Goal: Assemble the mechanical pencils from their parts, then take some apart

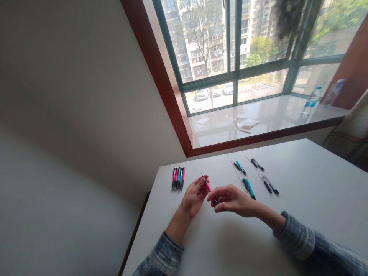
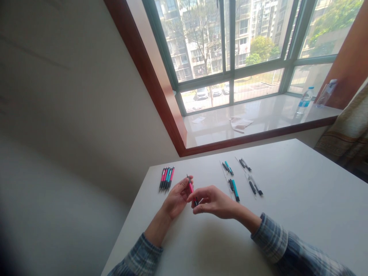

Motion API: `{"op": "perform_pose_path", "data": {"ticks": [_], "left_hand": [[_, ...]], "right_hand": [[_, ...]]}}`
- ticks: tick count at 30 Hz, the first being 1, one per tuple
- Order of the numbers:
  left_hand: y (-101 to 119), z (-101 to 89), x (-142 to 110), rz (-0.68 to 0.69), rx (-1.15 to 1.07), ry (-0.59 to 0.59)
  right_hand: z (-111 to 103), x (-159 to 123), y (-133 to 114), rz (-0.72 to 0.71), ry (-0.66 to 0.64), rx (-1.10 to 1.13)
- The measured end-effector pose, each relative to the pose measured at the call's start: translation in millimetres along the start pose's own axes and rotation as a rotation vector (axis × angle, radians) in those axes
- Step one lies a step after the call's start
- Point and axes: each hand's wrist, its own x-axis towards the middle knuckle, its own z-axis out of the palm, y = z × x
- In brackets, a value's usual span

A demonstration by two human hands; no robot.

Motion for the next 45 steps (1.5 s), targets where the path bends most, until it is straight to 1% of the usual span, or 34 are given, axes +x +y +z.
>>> {"op": "perform_pose_path", "data": {"ticks": [4,10,15,18,20,22,24,26,28,30,31,33,35,38,42,45], "left_hand": [[1,1.7,-1,0.037,-0.015,0.029],[-1,2.4,-1,0.031,-0.019,0.024],[0,3.3,0,0.042,0.0,0.03],[0,4.5,0,0.039,0.062,0.048],[-1,4.4,1,0.05,0.152,0.088],[-3,3.8,1,0.123,0.316,0.166],[-4,3.5,0,0.274,0.559,0.253],[-4,4.5,-2,0.455,0.813,0.29],[-3,7.2,-6,0.596,0.993,0.25],[-2,10.8,-9,0.66,1.082,0.154],[-2,12.5,-10,0.661,1.106,0.097],[-2,15.2,-12,0.617,1.133,-0.01],[-2,16.8,-13,0.556,1.142,-0.08],[-1,18.5,-15,0.517,1.151,-0.112],[0,20.5,-17,0.501,1.178,-0.144],[-1,18.8,-16,0.504,1.188,-0.121]], "right_hand": [[2,-1,-2,-0.048,0.029,-0.091],[1,-1,-2,-0.066,0.013,-0.109],[0,-1,-2,-0.072,0.049,-0.148],[-1,-1,-3,-0.109,0.093,-0.144],[-2,0,-3,-0.133,0.163,-0.126],[-6,1,0,-0.14,0.26,-0.105],[-12,2,4,-0.151,0.356,-0.082],[-17,4,8,-0.172,0.431,-0.047],[-21,6,11,-0.186,0.487,-0.01],[-23,7,12,-0.173,0.52,0.011],[-24,7,13,-0.16,0.529,0.012],[-25,7,13,-0.145,0.545,-0.002],[-26,6,13,-0.153,0.548,-0.035],[-26,5,13,-0.174,0.533,-0.079],[-26,6,14,-0.17,0.516,-0.057],[-27,8,18,-0.152,0.535,-0.032]]}}
